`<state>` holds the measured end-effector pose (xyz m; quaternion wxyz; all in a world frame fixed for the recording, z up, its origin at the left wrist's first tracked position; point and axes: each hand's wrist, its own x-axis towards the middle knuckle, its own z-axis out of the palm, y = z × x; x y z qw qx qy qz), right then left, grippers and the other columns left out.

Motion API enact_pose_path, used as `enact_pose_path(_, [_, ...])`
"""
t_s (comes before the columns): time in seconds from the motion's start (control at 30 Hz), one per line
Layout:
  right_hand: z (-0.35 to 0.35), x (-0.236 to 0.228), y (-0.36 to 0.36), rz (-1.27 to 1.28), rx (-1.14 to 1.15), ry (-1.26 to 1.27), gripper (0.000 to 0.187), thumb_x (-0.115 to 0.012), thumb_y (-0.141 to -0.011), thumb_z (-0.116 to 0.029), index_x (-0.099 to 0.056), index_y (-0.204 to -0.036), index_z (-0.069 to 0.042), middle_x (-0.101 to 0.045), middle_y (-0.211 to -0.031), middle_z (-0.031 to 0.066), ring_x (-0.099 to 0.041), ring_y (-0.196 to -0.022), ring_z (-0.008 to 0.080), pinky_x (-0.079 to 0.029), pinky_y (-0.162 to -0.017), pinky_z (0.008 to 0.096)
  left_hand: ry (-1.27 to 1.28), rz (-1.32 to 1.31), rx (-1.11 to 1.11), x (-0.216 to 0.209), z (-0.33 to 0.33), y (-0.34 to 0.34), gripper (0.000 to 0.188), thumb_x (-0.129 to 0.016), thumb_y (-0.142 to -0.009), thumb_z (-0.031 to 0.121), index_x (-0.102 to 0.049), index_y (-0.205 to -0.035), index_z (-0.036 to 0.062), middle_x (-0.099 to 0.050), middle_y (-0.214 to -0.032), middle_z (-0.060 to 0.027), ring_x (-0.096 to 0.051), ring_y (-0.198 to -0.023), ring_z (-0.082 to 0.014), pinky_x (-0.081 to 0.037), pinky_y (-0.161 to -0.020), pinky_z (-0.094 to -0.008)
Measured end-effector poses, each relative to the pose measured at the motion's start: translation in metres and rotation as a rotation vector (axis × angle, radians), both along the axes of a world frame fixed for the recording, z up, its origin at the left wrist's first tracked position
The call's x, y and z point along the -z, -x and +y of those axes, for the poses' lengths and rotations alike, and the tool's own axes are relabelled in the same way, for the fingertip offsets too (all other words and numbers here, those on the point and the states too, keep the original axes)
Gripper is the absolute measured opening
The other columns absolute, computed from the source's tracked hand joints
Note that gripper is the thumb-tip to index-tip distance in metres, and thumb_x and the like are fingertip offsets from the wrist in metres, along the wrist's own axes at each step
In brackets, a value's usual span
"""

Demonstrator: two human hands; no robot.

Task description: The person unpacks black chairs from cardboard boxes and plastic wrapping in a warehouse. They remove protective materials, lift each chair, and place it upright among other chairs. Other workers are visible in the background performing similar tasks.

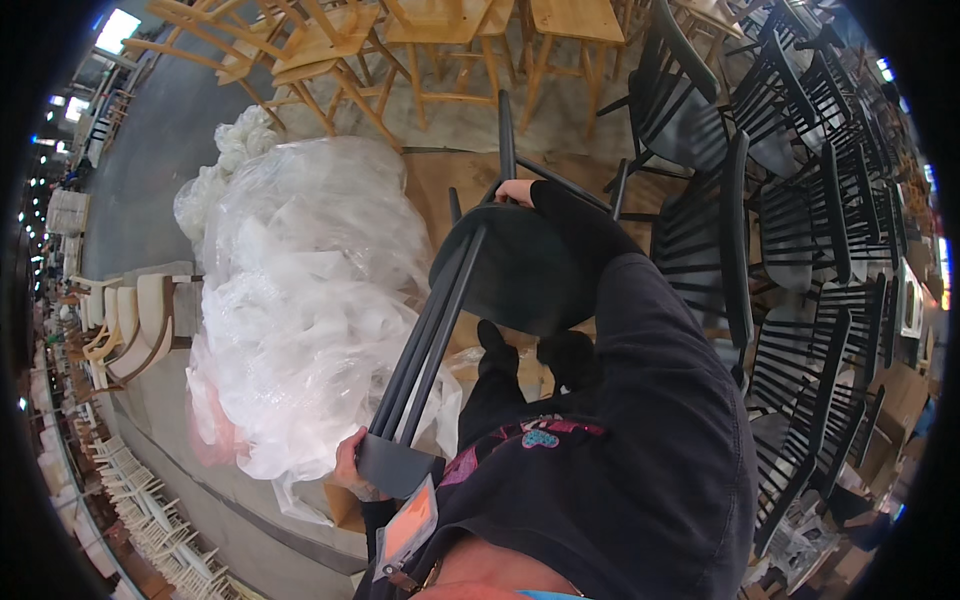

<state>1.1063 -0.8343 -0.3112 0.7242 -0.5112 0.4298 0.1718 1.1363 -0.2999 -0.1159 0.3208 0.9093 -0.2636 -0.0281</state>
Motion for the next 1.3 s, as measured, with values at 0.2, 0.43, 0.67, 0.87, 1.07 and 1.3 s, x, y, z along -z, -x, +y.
enact_pose_path(0.2, [-0.079,0.057,-0.042,0.143,-0.158,0.027,0.016,-0.054,-0.077,-0.017,-0.064,-0.079,-0.003,-0.059,-0.077,0.0109,-0.058,-0.059,0.0192,-0.045,-0.054,0.0346,-0.023,0.106,-0.107,0.041,-0.079,0.001,0.037,-0.067,-0.07,0.029,-0.068,-0.092,0.0004,-0.065,-0.081,-0.0132,-0.063,-0.075,-0.028,-0.049,-0.068,-0.0347])
enact_pose_path(0.43, [-0.155,0.131,-0.053,0.028,-0.382,0.035,0.018,-0.051,-0.079,-0.016,-0.065,-0.081,-0.005,-0.058,-0.071,0.0092,-0.053,-0.055,0.0184,-0.041,-0.052,0.0362,-0.099,0.146,-0.144,0.055,-0.178,0.001,0.041,-0.071,-0.067,0.031,-0.067,-0.094,-0.0006,-0.065,-0.08,-0.0116,-0.062,-0.074,-0.0239,-0.048,-0.065,-0.033])
enact_pose_path(0.67, [-0.207,0.134,-0.072,-0.023,-0.695,0.433,0.029,-0.053,-0.083,-0.027,-0.066,-0.082,-0.002,-0.066,-0.08,0.0111,-0.062,-0.07,0.0245,-0.047,-0.063,0.0387,-0.146,0.127,-0.065,0.031,-0.254,-0.031,0.04,-0.073,-0.066,0.029,-0.067,-0.092,-0.0012,-0.066,-0.083,-0.0128,-0.063,-0.078,-0.0212,-0.049,-0.07,-0.0315])
enact_pose_path(0.87, [-0.181,0.052,-0.011,0.132,0.017,0.93,0.035,-0.053,-0.083,-0.03,-0.063,-0.104,-0.003,-0.061,-0.111,0.0171,-0.058,-0.102,0.0335,-0.047,-0.085,0.0437,0.072,0.308,-0.117,0.049,-0.252,-0.056,0.032,-0.07,-0.073,0.01,-0.065,-0.1,-0.0053,-0.068,-0.092,-0.013,-0.063,-0.087,-0.021,-0.05,-0.081,-0.0336])
enact_pose_path(1.07, [-0.124,0.074,0.181,0.34,0.698,1.439,0.062,-0.073,-0.072,-0.03,-0.048,-0.122,-0.003,-0.05,-0.118,0.0197,-0.046,-0.113,0.0369,-0.035,-0.098,0.0442,0.087,0.428,-0.258,0.07,-0.23,-0.091,0.032,-0.074,-0.068,-0.004,-0.065,-0.098,-0.0085,-0.068,-0.087,-0.014,-0.065,-0.078,-0.0193,-0.053,-0.072,-0.0327])
enact_pose_path(1.3, [-0.062,0.177,0.207,0.073,0.693,0.382,0.108,-0.078,-0.069,-0.049,-0.02,-0.144,0.001,-0.031,-0.144,0.0229,-0.032,-0.134,0.0297,-0.035,-0.105,0.0386,0.104,0.452,-0.28,0.076,-0.226,-0.104,0.023,-0.069,-0.07,-0.006,-0.066,-0.092,-0.0082,-0.069,-0.088,-0.0145,-0.064,-0.078,-0.0194,-0.051,-0.076,-0.0331])
